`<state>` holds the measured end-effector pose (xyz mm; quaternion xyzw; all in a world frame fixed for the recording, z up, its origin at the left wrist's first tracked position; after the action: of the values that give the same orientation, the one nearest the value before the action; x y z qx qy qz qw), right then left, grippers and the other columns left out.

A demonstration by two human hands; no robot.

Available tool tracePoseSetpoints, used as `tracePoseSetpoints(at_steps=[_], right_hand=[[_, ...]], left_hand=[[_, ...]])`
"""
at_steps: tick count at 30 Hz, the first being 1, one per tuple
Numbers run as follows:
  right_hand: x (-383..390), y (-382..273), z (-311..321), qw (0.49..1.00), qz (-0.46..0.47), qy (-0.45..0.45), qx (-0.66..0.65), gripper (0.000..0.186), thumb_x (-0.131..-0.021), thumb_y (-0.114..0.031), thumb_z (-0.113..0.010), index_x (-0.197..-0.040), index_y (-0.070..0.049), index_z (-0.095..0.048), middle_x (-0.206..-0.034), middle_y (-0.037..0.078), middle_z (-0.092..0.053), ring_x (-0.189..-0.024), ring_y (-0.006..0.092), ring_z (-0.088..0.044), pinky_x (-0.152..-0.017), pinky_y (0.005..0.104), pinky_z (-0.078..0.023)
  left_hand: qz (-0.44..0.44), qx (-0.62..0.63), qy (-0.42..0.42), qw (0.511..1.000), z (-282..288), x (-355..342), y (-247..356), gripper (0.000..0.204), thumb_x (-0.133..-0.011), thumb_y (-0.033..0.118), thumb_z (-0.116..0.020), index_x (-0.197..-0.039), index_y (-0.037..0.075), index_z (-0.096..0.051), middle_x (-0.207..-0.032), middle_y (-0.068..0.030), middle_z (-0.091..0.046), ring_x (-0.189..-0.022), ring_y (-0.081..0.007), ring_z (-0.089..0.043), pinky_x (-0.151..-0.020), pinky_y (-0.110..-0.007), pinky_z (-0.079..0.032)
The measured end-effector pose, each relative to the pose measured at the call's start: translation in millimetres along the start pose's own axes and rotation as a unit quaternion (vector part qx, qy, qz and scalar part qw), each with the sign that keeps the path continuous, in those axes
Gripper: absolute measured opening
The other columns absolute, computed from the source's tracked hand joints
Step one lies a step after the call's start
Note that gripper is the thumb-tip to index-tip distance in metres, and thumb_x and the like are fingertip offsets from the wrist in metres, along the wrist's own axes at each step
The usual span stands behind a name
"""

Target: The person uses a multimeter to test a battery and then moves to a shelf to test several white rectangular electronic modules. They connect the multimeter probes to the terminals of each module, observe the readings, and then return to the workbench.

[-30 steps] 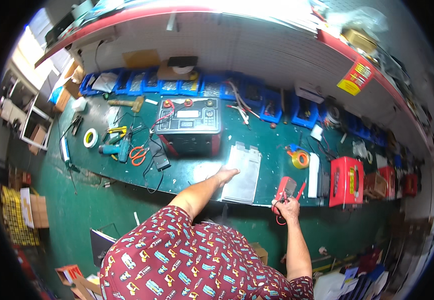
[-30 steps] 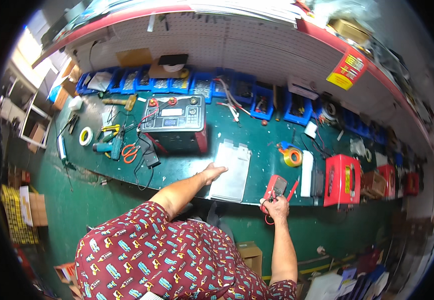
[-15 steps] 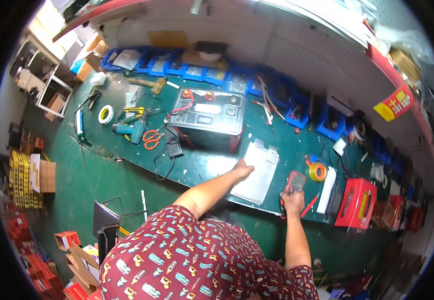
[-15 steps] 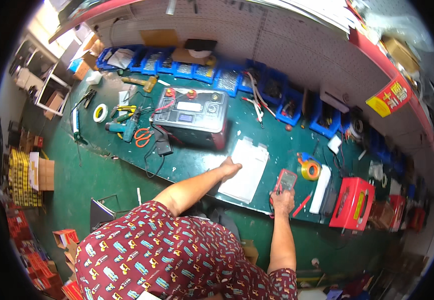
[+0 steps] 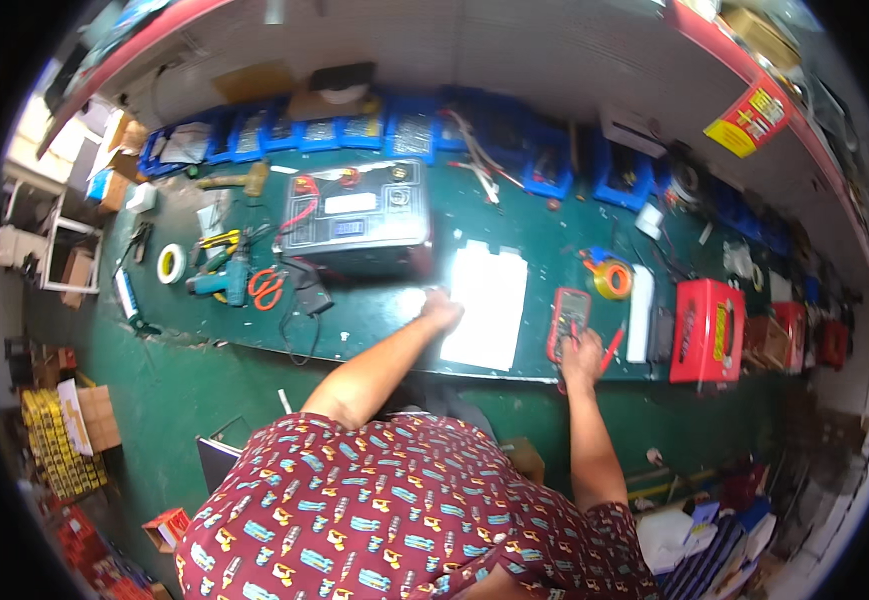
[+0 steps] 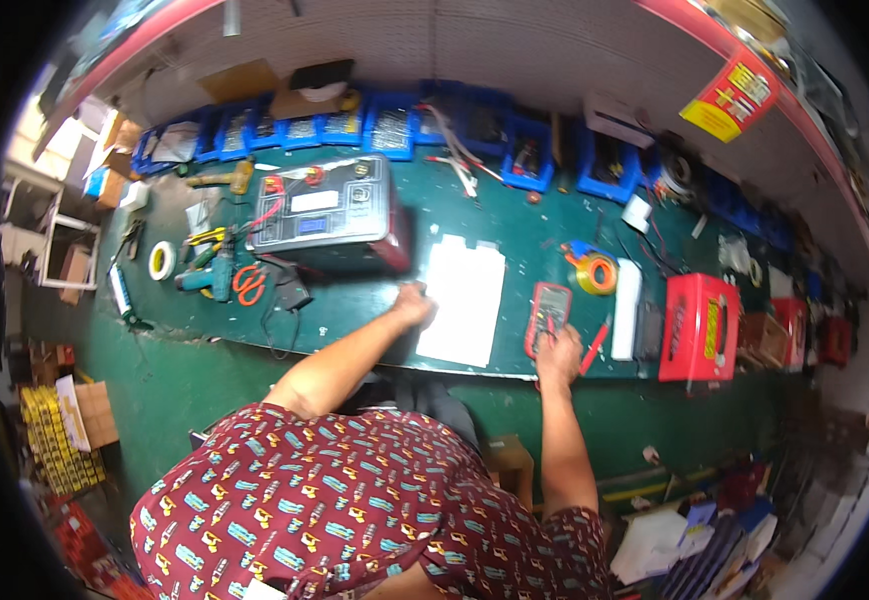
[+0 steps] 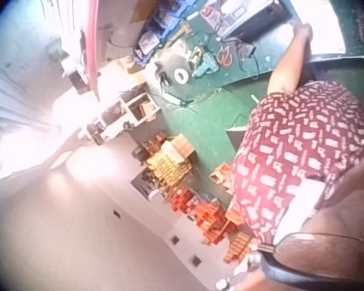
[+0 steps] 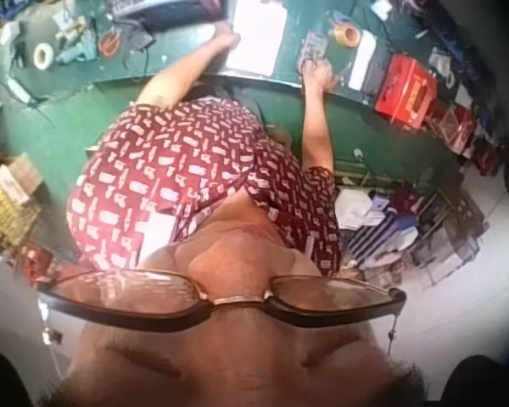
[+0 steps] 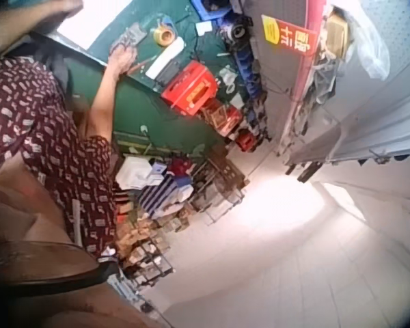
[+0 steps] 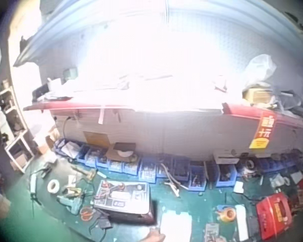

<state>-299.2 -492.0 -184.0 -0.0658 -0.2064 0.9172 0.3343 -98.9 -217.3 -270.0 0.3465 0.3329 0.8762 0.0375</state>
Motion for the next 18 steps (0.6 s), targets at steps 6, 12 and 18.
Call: tracePoseSetpoints(at_steps=[6, 12, 18], right_hand=[[46, 3, 23, 0.996, -0.081, -0.006, 0.025, 0.036, -0.089, -0.033, -0.068, -0.092, 0.003, -0.063, -0.099, 0.022, -0.065, -0.094, 0.0432, -0.064, -0.081, 0.0530, -0.050], [103, 7, 28, 0.961, -0.146, -0.100, -0.213, 0.037, -0.090, -0.029, -0.071, -0.073, 0.000, -0.055, -0.062, 0.014, -0.057, -0.062, 0.0269, -0.060, -0.062, 0.0430, -0.047], [148, -14, 6, 0.975, 0.004, -0.223, 0.002, 0.040, -0.088, -0.036, -0.069, -0.078, 0.001, -0.062, -0.067, 0.018, -0.062, -0.065, 0.0251, -0.067, -0.062, 0.0426, -0.050]], left_hand=[[-0.072, 0.035, 0.021, 0.997, 25, 41, -50, 0.052, -0.081, 0.026, -0.067, -0.123, -0.004, -0.065, -0.112, -0.0223, -0.071, -0.106, -0.0330, -0.068, -0.096, -0.041, -0.052], [-0.024, 0.105, 0.001, 0.994, 57, 121, -162, 0.032, -0.081, 0.021, -0.070, -0.105, -0.001, -0.072, -0.089, -0.0113, -0.072, -0.083, -0.0195, -0.068, -0.079, -0.034, -0.054], [0.077, 0.069, 0.068, 0.992, 102, 183, -226, 0.019, -0.080, 0.021, -0.069, -0.087, 0.003, -0.070, -0.078, -0.0128, -0.069, -0.076, -0.0220, -0.068, -0.076, -0.036, -0.054]])
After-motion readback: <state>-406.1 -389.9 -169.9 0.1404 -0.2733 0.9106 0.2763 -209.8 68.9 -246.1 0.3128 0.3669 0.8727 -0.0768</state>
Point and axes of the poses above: each hand's wrist, its own x-axis away from the middle knuckle, its own z-axis out of the back of the hand, y = z × x, the point moved 3 cm from there along -x, towards the middle knuckle
